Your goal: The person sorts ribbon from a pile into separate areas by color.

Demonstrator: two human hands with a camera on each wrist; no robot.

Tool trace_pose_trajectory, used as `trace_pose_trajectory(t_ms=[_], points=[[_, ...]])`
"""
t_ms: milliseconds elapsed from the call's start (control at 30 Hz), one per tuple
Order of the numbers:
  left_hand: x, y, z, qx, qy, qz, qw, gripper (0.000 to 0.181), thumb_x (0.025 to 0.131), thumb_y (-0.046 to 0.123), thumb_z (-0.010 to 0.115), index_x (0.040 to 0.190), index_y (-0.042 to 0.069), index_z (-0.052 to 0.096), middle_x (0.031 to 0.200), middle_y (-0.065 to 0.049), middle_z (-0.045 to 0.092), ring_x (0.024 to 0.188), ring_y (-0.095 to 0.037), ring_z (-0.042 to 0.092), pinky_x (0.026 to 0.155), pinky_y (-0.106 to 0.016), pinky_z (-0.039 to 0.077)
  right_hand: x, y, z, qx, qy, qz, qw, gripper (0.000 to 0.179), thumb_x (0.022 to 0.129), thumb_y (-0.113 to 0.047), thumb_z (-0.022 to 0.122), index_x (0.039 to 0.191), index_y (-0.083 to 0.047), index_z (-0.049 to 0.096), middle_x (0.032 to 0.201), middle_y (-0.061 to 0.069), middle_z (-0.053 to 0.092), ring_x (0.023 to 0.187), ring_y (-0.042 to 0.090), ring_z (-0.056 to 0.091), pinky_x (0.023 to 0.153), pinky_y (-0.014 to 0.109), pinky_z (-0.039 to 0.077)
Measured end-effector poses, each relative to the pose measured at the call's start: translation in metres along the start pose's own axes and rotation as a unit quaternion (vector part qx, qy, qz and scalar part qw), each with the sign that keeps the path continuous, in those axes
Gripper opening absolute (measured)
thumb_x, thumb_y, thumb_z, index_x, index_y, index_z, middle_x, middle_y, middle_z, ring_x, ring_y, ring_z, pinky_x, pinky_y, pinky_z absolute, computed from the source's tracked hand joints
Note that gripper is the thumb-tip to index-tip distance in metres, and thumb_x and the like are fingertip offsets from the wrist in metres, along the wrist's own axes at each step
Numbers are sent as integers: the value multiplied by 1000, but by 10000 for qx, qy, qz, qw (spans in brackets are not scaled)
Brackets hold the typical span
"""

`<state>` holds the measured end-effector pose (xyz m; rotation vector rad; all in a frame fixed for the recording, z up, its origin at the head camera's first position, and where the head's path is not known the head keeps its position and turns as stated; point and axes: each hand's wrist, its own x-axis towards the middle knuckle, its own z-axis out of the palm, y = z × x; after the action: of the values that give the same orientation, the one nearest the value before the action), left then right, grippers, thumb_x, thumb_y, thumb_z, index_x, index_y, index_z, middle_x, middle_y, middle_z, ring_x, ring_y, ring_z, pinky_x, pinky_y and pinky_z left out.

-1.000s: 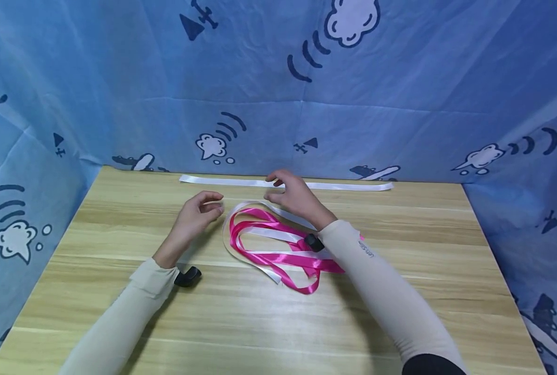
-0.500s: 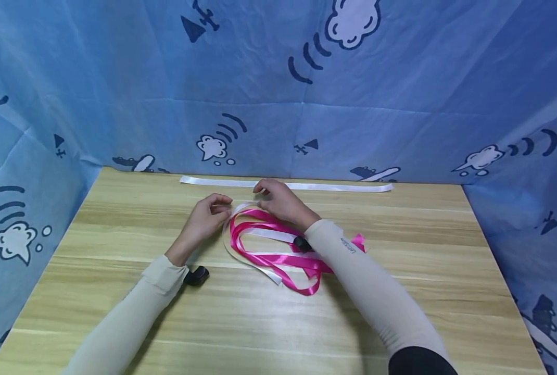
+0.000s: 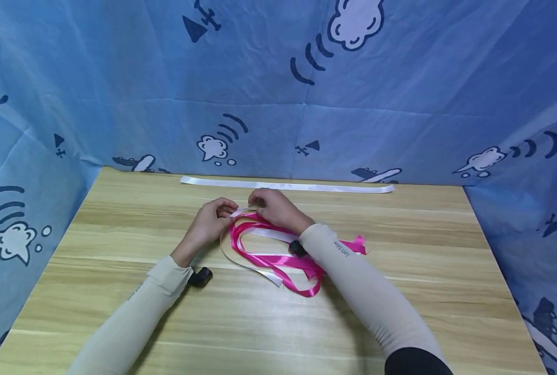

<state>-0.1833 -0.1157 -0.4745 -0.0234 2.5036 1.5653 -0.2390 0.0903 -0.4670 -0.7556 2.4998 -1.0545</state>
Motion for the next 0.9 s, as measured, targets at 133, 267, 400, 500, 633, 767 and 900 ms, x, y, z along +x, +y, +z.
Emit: trace_pose_trajectory(t_ms=[133, 267, 400, 500, 633, 767, 900], points=[[-1, 0, 2, 20, -8, -28, 10000, 21, 93, -7, 64, 111, 0, 73, 103, -15, 73, 91, -21, 67, 83, -27, 55, 0, 1, 3, -39, 16, 3, 10000, 22, 94, 8, 62, 111, -2, 72, 112, 15, 74, 109, 30, 69, 103, 46, 56], [-2, -1, 3, 40, 2, -100, 9999, 21, 93, -8, 63, 108, 0, 74, 98, -13, 72, 90, -19, 65, 80, -24, 54, 0, 1, 4, -17, 49, 27, 10000, 21, 94, 8, 60, 106, -3, 73, 106, 13, 73, 101, 27, 67, 98, 44, 57], [-3, -1, 3, 54, 15, -134, 9999, 19, 93, -8, 63, 106, 1, 75, 96, -13, 72, 90, -20, 65, 80, -25, 55, -1, 1, 5, 34, 97, 81, 9999, 21, 93, 9, 59, 103, -3, 74, 101, 13, 73, 94, 24, 64, 92, 41, 57], [-4, -2, 2, 81, -15, -135, 9999, 16, 94, -6, 64, 103, 1, 75, 95, -12, 72, 88, -19, 66, 79, -25, 54, -1, 1, 6, 16, 133, 110, 9998, 21, 93, 9, 59, 99, -3, 74, 96, 11, 72, 90, 22, 62, 89, 37, 56], [-5, -3, 1, 66, -71, -98, 9999, 13, 95, -3, 66, 101, 1, 76, 93, -12, 73, 87, -17, 66, 77, -23, 53, -1, 1, 6, 85, 208, 135, 9997, 19, 93, 9, 59, 96, -4, 74, 93, 11, 71, 88, 20, 61, 86, 35, 55], [-6, -1, 0, -4, -81, -89, 9999, 11, 95, -1, 67, 100, 2, 76, 93, -12, 74, 86, -17, 66, 76, -22, 52, -2, 1, 5, 247, 281, 198, 9991, 19, 95, 8, 59, 95, -5, 73, 94, 10, 72, 89, 20, 62, 85, 33, 54], [-7, 1, -1, -110, -103, -54, 9999, 12, 95, 0, 66, 101, 1, 76, 92, -12, 73, 84, -16, 64, 75, -22, 51, -4, -1, 1, 361, 353, 251, 9984, 19, 95, 7, 59, 96, -5, 74, 94, 10, 72, 88, 21, 62, 84, 33, 54]])
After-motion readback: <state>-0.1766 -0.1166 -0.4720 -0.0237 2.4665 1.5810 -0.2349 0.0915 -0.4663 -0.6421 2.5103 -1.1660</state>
